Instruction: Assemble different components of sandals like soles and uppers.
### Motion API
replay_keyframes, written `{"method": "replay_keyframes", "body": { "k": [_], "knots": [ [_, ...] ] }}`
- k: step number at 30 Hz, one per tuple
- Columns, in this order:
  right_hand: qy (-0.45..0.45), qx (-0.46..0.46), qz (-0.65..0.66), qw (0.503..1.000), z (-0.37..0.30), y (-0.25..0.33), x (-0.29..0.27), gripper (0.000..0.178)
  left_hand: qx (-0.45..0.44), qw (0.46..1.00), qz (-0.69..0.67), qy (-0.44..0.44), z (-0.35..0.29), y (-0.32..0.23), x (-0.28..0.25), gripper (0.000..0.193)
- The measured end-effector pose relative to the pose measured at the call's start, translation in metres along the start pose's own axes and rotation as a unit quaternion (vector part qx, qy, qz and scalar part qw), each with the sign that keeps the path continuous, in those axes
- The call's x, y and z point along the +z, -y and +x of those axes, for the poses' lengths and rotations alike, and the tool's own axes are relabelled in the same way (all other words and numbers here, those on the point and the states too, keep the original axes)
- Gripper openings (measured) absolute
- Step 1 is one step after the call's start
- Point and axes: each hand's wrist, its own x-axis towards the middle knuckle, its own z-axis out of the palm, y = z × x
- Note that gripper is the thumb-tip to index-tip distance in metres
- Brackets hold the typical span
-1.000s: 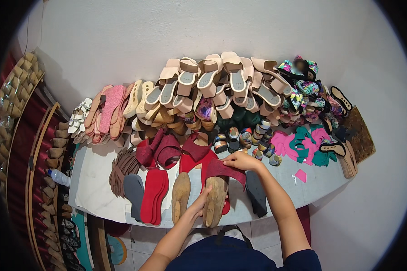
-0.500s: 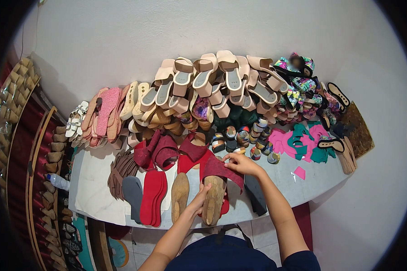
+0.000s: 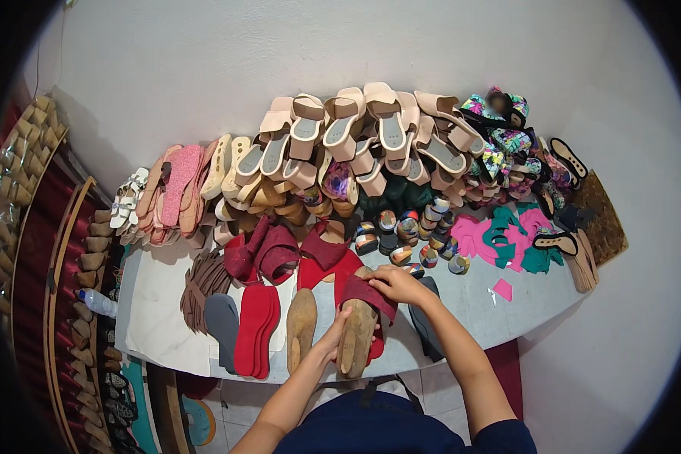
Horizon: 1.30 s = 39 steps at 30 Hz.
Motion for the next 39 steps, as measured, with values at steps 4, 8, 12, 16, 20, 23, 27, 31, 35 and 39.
{"method": "replay_keyframes", "body": {
  "k": [4,8,12,16,20,23,27,31,35,39],
  "knots": [
    [-0.051,-0.015,-0.021,0.998,-0.004,-0.002,0.007,0.021,0.011,1.000,0.010,-0.004,-0.001,-0.002,0.004,0.079],
    [-0.109,-0.007,-0.056,0.992,-0.006,-0.002,0.013,0.026,0.021,1.000,-0.004,0.019,-0.004,-0.006,0.013,0.077],
    [-0.321,0.006,-0.118,0.940,-0.010,-0.007,0.029,0.036,0.044,0.997,-0.020,0.058,-0.003,-0.009,0.015,0.078],
    [-0.244,0.167,0.237,0.926,-0.019,-0.003,0.046,0.040,0.064,0.993,-0.041,0.093,-0.005,-0.013,0.018,0.078],
    [-0.225,0.191,0.528,0.796,-0.018,-0.010,0.057,0.047,0.056,0.993,-0.032,0.102,-0.005,-0.016,0.026,0.081],
    [-0.175,0.088,0.717,0.669,-0.014,-0.010,0.044,0.053,0.048,0.989,-0.059,0.129,-0.003,-0.014,0.025,0.082],
    [-0.075,0.052,0.756,0.648,-0.012,-0.015,0.024,0.060,0.004,0.979,-0.104,0.174,-0.003,-0.012,0.030,0.081],
    [-0.141,0.119,0.694,0.696,-0.010,-0.017,0.029,0.051,0.021,0.981,-0.111,0.161,-0.006,-0.013,0.040,0.080],
    [-0.208,0.118,0.630,0.739,-0.017,-0.008,0.036,0.043,0.061,0.989,-0.047,0.129,-0.005,-0.018,0.037,0.080],
    [-0.246,0.136,0.519,0.808,-0.025,-0.004,0.049,0.039,0.053,0.995,-0.034,0.075,-0.006,-0.020,0.037,0.085]
  ]
}}
